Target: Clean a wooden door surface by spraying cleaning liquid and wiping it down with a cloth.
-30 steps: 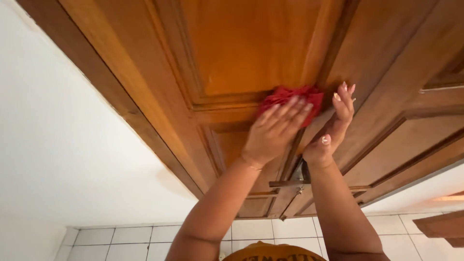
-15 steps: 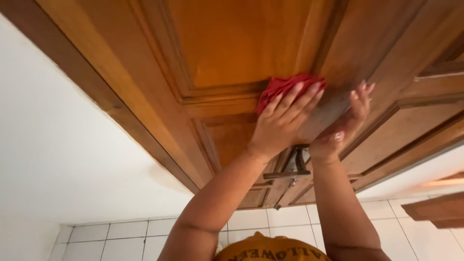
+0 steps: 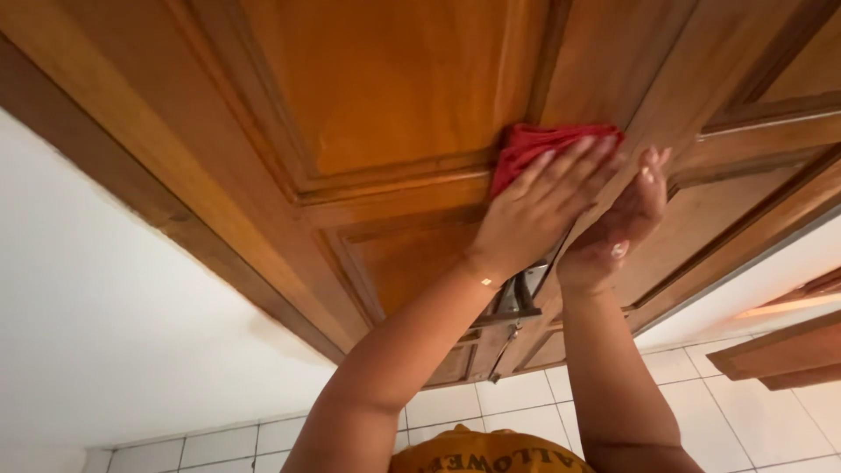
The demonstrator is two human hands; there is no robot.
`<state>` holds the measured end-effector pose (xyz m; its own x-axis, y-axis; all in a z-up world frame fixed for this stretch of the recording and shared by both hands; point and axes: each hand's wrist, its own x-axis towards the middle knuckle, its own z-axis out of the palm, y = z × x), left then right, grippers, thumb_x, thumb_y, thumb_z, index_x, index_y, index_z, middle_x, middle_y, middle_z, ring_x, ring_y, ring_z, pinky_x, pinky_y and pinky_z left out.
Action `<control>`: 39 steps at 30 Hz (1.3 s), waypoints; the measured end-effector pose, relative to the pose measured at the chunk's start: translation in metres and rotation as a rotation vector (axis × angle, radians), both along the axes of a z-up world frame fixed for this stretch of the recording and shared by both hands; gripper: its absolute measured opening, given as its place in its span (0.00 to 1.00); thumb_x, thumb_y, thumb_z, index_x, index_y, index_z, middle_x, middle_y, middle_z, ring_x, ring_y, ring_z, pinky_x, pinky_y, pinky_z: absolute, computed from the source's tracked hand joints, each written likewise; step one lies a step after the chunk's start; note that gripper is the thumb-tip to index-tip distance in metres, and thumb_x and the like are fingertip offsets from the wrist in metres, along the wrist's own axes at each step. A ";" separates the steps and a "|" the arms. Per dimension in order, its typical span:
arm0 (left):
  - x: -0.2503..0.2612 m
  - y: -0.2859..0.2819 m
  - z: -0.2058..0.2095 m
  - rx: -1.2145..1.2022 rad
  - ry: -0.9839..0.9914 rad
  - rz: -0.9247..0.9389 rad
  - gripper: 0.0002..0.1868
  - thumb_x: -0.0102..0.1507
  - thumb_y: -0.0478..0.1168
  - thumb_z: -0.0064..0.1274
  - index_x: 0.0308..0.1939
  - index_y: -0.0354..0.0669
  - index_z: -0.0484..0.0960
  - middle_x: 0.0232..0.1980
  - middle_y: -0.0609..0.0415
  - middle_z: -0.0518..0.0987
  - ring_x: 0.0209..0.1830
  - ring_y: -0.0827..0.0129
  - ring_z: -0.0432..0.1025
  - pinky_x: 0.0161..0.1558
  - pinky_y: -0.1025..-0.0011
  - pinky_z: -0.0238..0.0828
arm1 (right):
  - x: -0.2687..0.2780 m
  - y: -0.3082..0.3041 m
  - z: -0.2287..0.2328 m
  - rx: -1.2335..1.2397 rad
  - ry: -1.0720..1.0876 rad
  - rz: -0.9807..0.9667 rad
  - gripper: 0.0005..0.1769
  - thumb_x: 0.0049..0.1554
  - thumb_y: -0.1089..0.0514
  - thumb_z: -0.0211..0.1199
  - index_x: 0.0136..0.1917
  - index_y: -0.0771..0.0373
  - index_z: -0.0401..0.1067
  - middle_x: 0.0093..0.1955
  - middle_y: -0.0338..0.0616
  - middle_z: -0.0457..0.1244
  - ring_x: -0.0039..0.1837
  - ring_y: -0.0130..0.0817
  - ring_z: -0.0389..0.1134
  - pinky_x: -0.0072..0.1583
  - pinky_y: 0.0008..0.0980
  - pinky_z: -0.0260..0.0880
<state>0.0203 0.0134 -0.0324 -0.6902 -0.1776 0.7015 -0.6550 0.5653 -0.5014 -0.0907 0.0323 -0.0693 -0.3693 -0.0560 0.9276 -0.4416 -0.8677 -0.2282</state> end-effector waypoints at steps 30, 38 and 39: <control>0.080 0.042 -0.029 1.429 1.201 -1.025 0.22 0.69 0.33 0.57 0.66 0.35 0.71 0.61 0.50 0.80 0.61 0.71 0.74 0.65 0.72 0.71 | -0.014 0.062 0.025 0.634 0.299 0.308 0.34 0.56 0.67 0.72 0.73 0.66 0.65 0.63 0.43 0.61 0.65 0.31 0.64 0.69 0.33 0.65; 0.096 0.047 -0.038 1.165 0.955 -0.744 0.13 0.67 0.38 0.65 0.54 0.39 0.82 0.51 0.51 0.86 0.51 0.73 0.80 0.56 0.73 0.79 | -0.008 0.056 0.025 0.622 0.630 0.129 0.16 0.52 0.71 0.71 0.54 0.65 0.72 0.55 0.45 0.67 0.58 0.33 0.71 0.54 0.32 0.74; 0.098 0.048 -0.034 1.162 0.955 -0.741 0.13 0.67 0.38 0.65 0.54 0.39 0.82 0.51 0.51 0.86 0.51 0.73 0.80 0.56 0.73 0.79 | -0.011 0.052 0.017 0.620 0.630 0.132 0.16 0.52 0.71 0.71 0.54 0.65 0.72 0.55 0.45 0.67 0.58 0.33 0.71 0.54 0.32 0.74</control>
